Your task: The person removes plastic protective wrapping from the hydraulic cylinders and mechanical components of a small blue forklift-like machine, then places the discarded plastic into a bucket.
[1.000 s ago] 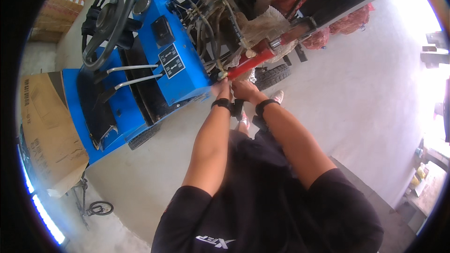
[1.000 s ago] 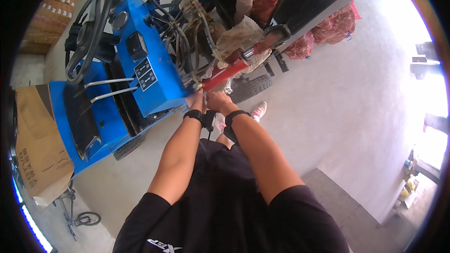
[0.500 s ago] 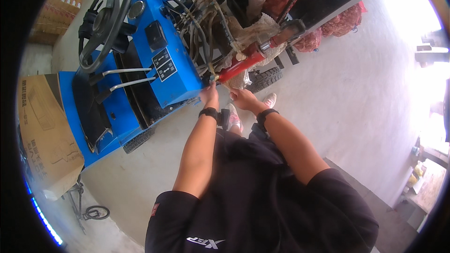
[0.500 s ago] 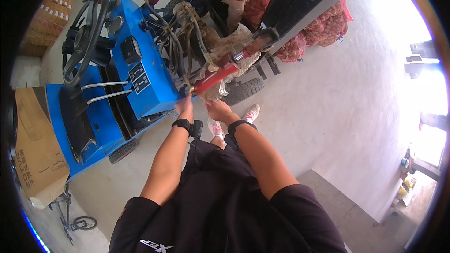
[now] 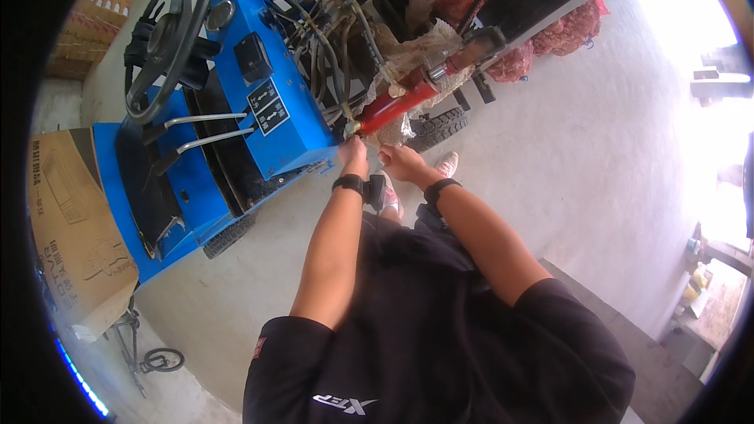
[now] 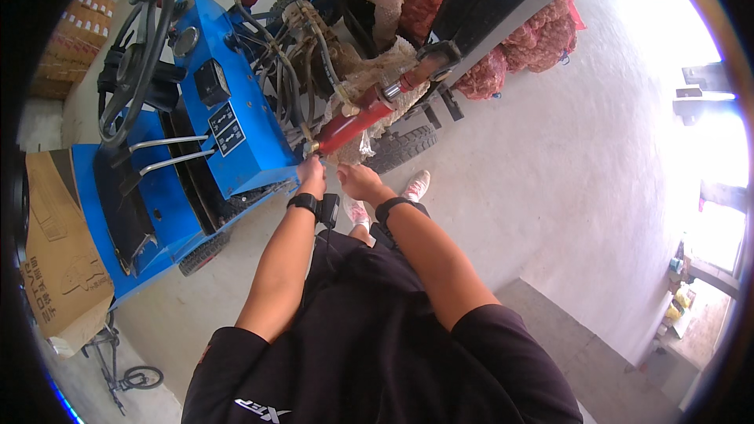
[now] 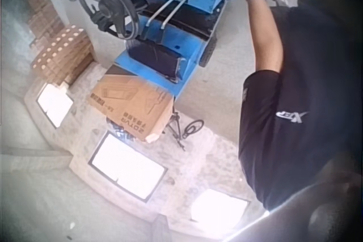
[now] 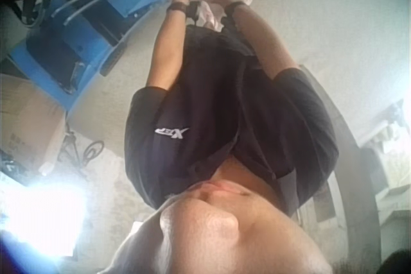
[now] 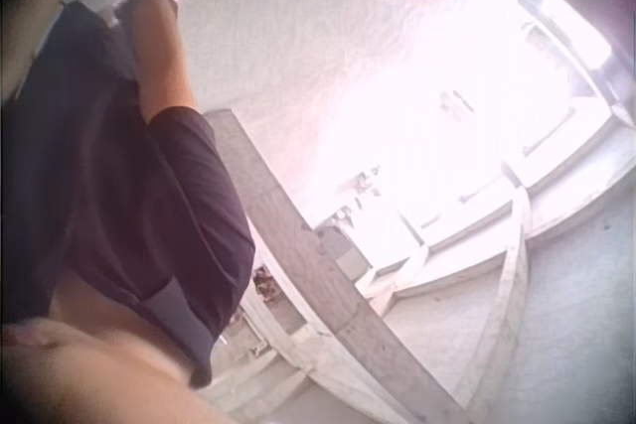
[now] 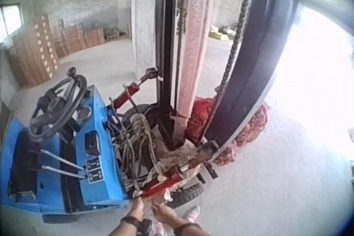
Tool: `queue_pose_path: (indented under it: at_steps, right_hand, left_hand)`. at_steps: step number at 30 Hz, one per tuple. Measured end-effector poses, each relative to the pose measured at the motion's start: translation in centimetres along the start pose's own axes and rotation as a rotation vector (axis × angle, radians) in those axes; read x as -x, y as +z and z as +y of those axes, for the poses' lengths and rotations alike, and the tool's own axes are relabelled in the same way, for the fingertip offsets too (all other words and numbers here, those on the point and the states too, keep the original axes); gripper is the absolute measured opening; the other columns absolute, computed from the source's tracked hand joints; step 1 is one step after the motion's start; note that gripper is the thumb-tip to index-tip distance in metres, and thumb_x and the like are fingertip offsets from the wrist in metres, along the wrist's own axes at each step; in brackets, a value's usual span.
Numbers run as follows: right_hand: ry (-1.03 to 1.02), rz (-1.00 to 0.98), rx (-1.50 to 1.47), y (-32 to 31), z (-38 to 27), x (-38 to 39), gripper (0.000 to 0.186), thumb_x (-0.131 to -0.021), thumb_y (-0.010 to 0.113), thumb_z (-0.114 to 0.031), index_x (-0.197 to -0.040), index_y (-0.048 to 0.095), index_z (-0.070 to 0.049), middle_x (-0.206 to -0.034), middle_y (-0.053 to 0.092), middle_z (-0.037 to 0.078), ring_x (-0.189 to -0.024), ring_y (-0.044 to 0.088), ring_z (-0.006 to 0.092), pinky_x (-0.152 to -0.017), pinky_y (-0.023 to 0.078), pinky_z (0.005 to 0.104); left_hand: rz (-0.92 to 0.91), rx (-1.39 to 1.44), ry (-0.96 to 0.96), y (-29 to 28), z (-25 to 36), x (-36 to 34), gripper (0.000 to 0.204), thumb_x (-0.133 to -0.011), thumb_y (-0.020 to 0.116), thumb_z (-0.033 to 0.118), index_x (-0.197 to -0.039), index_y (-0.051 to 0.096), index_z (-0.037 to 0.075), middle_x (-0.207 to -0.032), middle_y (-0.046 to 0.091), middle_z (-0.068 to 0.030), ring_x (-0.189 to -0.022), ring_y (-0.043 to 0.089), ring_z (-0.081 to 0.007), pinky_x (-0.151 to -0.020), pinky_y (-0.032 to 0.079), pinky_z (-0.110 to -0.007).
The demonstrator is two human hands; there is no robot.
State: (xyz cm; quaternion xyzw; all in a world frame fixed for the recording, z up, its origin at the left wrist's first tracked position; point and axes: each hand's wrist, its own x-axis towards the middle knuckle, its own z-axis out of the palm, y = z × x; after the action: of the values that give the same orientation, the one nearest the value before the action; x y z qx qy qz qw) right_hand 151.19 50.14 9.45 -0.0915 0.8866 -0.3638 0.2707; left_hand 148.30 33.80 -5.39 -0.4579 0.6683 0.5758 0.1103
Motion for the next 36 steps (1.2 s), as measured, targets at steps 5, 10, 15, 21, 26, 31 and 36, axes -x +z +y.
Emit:
queue_pose_path:
  at_steps: [5, 10, 15, 21, 26, 31, 36]
  right_hand:
    - [0.022, 0.028, 0.023, 0.4, 0.5, 0.2, 0.022, -0.094, 0.052, -0.028, -0.104, 0.062, -0.012, -0.096, 0.069, 0.021, -0.092, 0.066, 0.0425, -0.079, 0.051, 0.0525]
    - [0.002, 0.045, 0.035, 1.2, 2.0, 0.6, 0.023, -0.095, 0.051, -0.030, -0.102, 0.064, -0.012, -0.096, 0.070, 0.020, -0.093, 0.066, 0.0416, -0.079, 0.052, 0.0523]
    - [0.052, 0.006, 0.028, 2.8, 2.9, 2.7, 0.027, -0.096, 0.053, -0.033, -0.102, 0.066, -0.011, -0.097, 0.070, 0.020, -0.093, 0.067, 0.0418, -0.080, 0.052, 0.0522]
    - [0.227, 0.130, -0.080, 2.6, 6.6, 6.5, 0.026, -0.096, 0.054, -0.031, -0.107, 0.067, -0.011, -0.096, 0.071, 0.020, -0.092, 0.066, 0.0427, -0.080, 0.051, 0.0520]
    - [0.306, 0.241, -0.132, 0.2, 8.5, 10.8, 0.027, -0.096, 0.054, -0.030, -0.110, 0.065, -0.010, -0.098, 0.070, 0.022, -0.093, 0.066, 0.0437, -0.081, 0.051, 0.0527]
    - [0.391, 0.404, -0.093, -0.8, 13.4, 15.8, 0.029, -0.095, 0.054, -0.031, -0.101, 0.065, -0.005, -0.096, 0.069, 0.024, -0.092, 0.065, 0.0449, -0.081, 0.050, 0.0536]
    - [0.558, 0.507, -0.208, 0.5, 20.6, 21.1, 0.032, -0.092, 0.056, -0.031, -0.093, 0.070, -0.002, -0.088, 0.070, 0.023, -0.088, 0.067, 0.0421, -0.080, 0.053, 0.0504]
  left_hand:
    - [0.009, 0.133, -0.094, -0.1, 1.1, 1.2, 0.021, -0.094, 0.063, 0.028, -0.087, 0.060, 0.009, -0.060, 0.052, -0.0043, -0.045, 0.047, -0.0168, -0.040, 0.031, -0.034]
    - [-0.016, 0.129, -0.069, -0.2, 0.3, 3.5, 0.034, -0.093, 0.057, 0.022, -0.115, 0.066, -0.003, -0.117, 0.068, -0.0163, -0.104, 0.064, -0.0318, -0.092, 0.048, -0.042]
    - [-0.041, 0.059, -0.147, -1.7, -0.8, 6.9, 0.026, -0.089, 0.067, 0.020, -0.106, 0.069, 0.001, -0.103, 0.069, -0.0131, -0.090, 0.065, -0.0246, -0.079, 0.051, -0.040]
    - [-0.293, -0.102, -0.244, -2.8, 1.1, 10.1, 0.016, -0.084, 0.073, 0.021, -0.094, 0.066, 0.010, -0.079, 0.060, -0.0024, -0.059, 0.055, -0.0132, -0.046, 0.035, -0.028]
    - [-0.443, -0.326, 0.150, -3.6, 0.4, 9.0, 0.019, -0.082, 0.077, 0.020, -0.092, 0.068, 0.007, -0.081, 0.065, -0.0011, -0.062, 0.058, -0.0107, -0.054, 0.046, -0.026]
    - [-0.628, -0.539, 0.230, -1.0, 1.8, 10.0, 0.020, -0.085, 0.075, 0.018, -0.097, 0.069, 0.003, -0.087, 0.070, -0.0024, -0.067, 0.061, -0.0118, -0.061, 0.051, -0.027]
    - [-0.729, -0.529, 0.293, 3.4, 3.8, 14.2, 0.021, -0.086, 0.075, 0.019, -0.099, 0.070, 0.004, -0.089, 0.070, -0.0025, -0.074, 0.064, -0.0121, -0.065, 0.053, -0.027]
